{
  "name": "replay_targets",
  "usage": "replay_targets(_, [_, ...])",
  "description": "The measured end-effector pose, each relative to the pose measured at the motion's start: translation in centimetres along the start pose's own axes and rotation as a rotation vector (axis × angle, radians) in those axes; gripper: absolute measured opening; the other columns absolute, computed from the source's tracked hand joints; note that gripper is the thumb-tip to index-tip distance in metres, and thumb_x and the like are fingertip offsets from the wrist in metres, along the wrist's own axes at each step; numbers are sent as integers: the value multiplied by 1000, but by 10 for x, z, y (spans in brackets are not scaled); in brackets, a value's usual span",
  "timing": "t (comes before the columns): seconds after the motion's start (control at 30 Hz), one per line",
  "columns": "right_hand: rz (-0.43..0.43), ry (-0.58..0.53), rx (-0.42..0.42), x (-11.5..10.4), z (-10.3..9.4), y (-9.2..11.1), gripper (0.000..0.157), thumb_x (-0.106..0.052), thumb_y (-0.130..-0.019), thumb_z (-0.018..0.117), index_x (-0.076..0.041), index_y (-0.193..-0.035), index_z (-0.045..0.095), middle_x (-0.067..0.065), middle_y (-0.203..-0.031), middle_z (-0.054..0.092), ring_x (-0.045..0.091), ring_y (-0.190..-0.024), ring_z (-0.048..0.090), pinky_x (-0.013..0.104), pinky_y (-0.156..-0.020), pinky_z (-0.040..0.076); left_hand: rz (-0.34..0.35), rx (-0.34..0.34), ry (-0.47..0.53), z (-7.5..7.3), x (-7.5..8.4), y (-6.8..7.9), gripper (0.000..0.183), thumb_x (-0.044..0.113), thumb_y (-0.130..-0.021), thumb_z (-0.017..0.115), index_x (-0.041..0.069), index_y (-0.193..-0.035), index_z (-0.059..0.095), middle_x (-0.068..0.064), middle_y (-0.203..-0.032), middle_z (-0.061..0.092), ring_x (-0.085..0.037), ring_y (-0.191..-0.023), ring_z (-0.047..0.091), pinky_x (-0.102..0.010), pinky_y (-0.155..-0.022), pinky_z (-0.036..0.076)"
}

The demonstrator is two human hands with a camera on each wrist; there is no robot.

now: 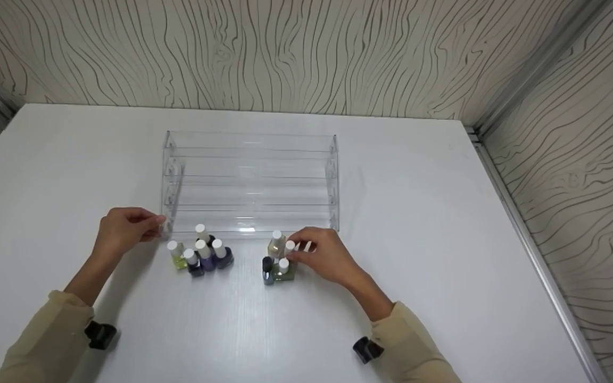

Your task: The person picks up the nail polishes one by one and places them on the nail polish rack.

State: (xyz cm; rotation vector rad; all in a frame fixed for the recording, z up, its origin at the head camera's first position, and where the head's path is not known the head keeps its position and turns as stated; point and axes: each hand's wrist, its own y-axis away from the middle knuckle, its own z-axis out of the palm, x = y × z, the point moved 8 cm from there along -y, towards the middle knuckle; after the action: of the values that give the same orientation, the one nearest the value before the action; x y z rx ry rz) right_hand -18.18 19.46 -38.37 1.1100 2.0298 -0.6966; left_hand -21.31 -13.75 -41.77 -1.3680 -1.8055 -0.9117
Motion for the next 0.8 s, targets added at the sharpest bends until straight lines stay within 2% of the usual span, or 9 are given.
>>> replay_targets(0.2, [2, 8, 2, 0, -4, 0, 15, -12, -77, 72, -7, -91, 69, 0, -82, 64, 10, -73, 55, 24, -66, 47, 7, -1, 10, 0, 1, 1, 14, 10, -82, 67, -4, -83, 68, -11, -71, 64, -15, -58, 59, -23, -54, 50])
replay_targets(0.33, [32, 10, 3, 1, -9, 0, 14, -11, -78, 72, -9, -91, 70, -2, -82, 64, 10, -74, 54, 25, -67, 46, 10, 1, 17, 0, 1, 1, 13, 9, -82, 67, -5, -82, 68, -12, -71, 64, -16, -58, 60, -23, -54, 50])
replay_targets(0.6, [60, 18, 21, -6, -25, -3, 12, -8, -79, 70, -8, -92, 69, 4, -84, 64, 10, -74, 55, 25, -68, 46, 14, -2, 19, -1, 1, 1, 13, 9, -82, 67, -4, -81, 68, -10, -70, 63, -15, -57, 60, -22, -53, 50])
replay_targets(0.8, [79, 25, 55, -14, -39, -10, 14, -8, -79, 70, -6, -92, 69, 1, -84, 63, 11, -74, 55, 24, -66, 45, 10, -9, 37, 0, 0, 0, 12, 6, -81, 68, -5, -79, 68, -12, -69, 64, -15, -57, 62, -22, -53, 50])
